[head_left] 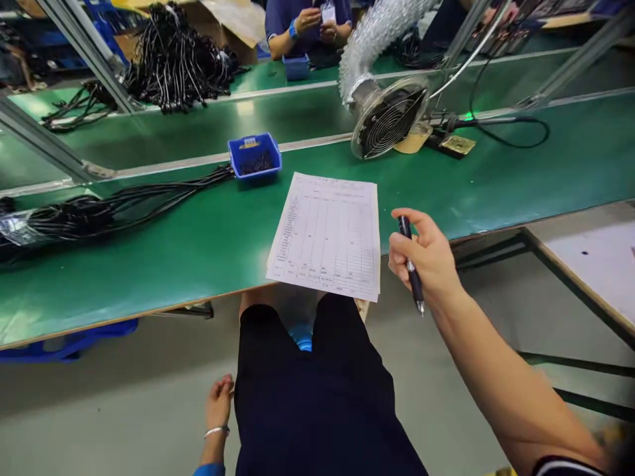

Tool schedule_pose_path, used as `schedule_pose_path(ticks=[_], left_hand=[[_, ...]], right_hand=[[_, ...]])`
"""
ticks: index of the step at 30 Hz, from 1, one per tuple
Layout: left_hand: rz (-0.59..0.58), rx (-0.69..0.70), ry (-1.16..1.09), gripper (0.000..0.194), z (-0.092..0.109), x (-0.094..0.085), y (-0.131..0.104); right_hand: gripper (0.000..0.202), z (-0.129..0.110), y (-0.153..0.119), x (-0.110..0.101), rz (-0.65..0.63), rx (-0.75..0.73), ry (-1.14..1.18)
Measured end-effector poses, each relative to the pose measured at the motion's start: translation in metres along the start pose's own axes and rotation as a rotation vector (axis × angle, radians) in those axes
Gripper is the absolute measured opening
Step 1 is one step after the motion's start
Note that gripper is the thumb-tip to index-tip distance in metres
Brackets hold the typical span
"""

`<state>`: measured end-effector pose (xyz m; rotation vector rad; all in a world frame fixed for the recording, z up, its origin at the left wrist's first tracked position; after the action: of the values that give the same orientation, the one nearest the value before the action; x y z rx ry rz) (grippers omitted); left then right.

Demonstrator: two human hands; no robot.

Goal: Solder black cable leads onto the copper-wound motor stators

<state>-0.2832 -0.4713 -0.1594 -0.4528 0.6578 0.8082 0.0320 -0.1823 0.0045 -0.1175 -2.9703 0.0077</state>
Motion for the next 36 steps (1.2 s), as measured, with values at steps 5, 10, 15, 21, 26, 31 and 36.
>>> schedule_pose_path(ticks=[5, 10, 15, 21, 26, 31, 36], left_hand=[[0.357, 0.19, -0.214, 0.032, 0.042, -0.01, 0.081], [-0.027, 1.097, -0.151, 0.018, 0.21, -0.013, 0.116], [-0.24, 1.362, 0.312, 0.052, 0.281, 0.029, 0.129], [-0.318, 1.658, 0.255, 0.056, 0.279, 0.053, 0.13], [-0.536, 1.526, 0.298, 0.055, 0.333, 0.081, 0.147], [-0.601, 1.733, 0.339, 0.064, 0.357, 0.117, 0.157], [-0.417, 1.857, 0.317, 0.062, 0.354, 0.141, 0.156]], right_hand=[[0.063, 0.01, -0.006, -0.005, -0.031, -0.025, -0.234], [0.052, -0.005, 0.059, 0.012, -0.192, -0.158, -0.505], [0.023, -0.011, 0.165, 0.025, -0.264, -0.307, -0.912], [0.016, 0.005, 0.239, 0.057, -0.428, -0.378, -1.164], [0.016, 0.013, 0.248, 0.089, -0.408, -0.476, -1.179], [0.041, -0.003, 0.23, 0.087, -0.133, -0.567, -1.039], [0.067, -0.002, 0.205, 0.087, -0.124, -0.012, -0.414]])
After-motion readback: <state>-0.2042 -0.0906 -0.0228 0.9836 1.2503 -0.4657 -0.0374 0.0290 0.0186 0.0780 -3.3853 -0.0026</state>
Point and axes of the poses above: each hand's wrist, its own y-axis towards the middle knuckle, its own x-axis out of the palm, z = x × y, the point moved 1 cm from there along y, towards the middle knuckle, and after that the axes turned 13 degrees about z, right-handed, at the moved point
